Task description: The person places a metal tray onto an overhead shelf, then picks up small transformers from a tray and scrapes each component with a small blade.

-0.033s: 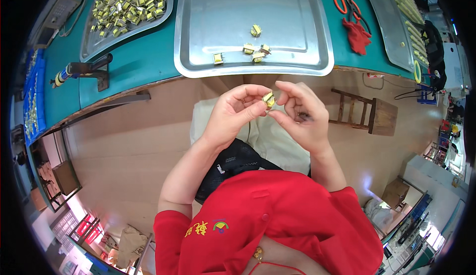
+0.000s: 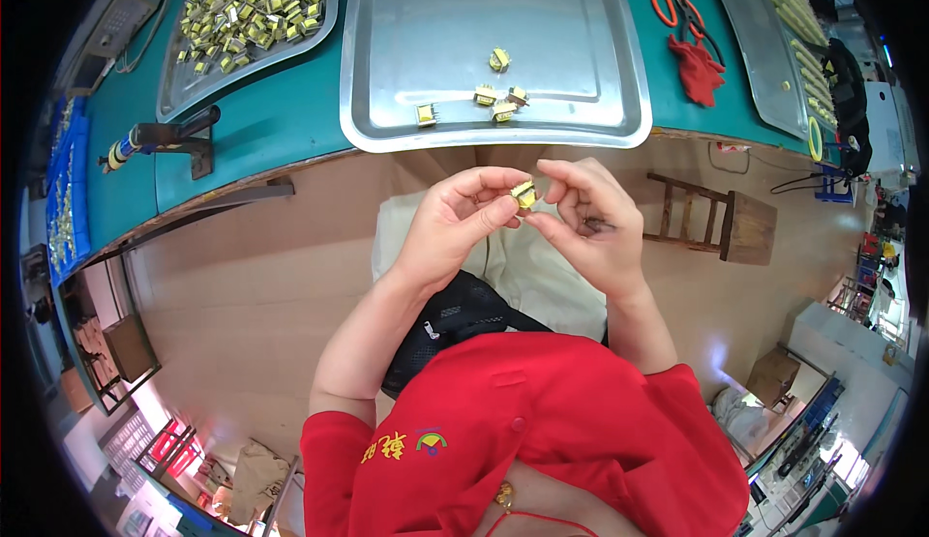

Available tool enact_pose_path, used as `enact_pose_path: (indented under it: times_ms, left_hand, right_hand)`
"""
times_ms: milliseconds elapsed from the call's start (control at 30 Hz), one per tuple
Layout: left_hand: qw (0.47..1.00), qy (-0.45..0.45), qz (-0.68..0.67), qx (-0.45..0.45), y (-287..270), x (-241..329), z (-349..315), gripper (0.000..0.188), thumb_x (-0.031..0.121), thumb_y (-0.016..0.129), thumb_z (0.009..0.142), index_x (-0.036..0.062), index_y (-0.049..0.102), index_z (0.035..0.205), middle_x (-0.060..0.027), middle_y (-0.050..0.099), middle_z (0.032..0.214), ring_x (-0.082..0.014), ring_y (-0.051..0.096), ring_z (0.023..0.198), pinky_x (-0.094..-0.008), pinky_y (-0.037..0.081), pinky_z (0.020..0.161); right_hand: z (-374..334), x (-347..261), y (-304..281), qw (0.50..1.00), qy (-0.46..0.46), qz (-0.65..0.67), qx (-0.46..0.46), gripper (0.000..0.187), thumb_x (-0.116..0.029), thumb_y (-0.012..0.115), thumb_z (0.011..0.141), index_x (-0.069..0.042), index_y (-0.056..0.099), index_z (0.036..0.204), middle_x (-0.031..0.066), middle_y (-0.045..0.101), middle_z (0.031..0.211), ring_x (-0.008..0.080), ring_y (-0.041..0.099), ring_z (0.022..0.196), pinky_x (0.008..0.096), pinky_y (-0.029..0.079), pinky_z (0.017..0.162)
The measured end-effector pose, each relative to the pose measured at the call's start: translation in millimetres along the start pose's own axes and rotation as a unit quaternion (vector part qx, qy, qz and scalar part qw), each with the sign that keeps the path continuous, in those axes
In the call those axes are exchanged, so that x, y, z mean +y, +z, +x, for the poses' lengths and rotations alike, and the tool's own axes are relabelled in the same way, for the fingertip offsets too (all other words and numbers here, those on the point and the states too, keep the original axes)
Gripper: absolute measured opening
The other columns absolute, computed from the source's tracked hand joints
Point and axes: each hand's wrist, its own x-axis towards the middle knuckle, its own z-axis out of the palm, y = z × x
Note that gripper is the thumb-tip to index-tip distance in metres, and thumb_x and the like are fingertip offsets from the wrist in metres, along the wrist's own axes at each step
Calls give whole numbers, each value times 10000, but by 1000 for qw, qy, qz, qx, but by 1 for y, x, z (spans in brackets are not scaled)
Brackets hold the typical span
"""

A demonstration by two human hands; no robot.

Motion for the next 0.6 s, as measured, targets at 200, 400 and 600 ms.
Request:
enact_pose_path:
  times_ms: [200, 400, 600]
  left_hand:
    - [999, -19, -27, -14, 6, 5, -1, 305, 110, 545, 901, -9, 534, 1182, -97, 608, 1061, -150, 587, 950, -275, 478, 808]
    - [999, 25, 39, -6, 3, -1, -2, 326, 20, 599, 849, -10, 546, 1169, -86, 600, 1084, -118, 576, 951, -259, 466, 835]
    - [988, 89, 122, -27, 2, -1, -1, 292, -27, 605, 823, -12, 589, 1115, -79, 588, 1089, -125, 562, 969, -254, 458, 840]
  right_hand:
    - [-2, 10, -2, 1000, -12, 18, -12, 331, 125, 656, 710, 39, 611, 1027, 28, 500, 895, 9, 343, 587, 157, 269, 510]
    - [-1, 9, -1, 1000, -6, 17, -21, 256, 127, 647, 725, 35, 613, 961, 36, 508, 907, 19, 390, 638, 161, 288, 527]
    - [-3, 9, 0, 998, 15, 56, -20, 200, 127, 636, 744, 23, 598, 911, 42, 511, 909, 21, 418, 662, 165, 303, 529]
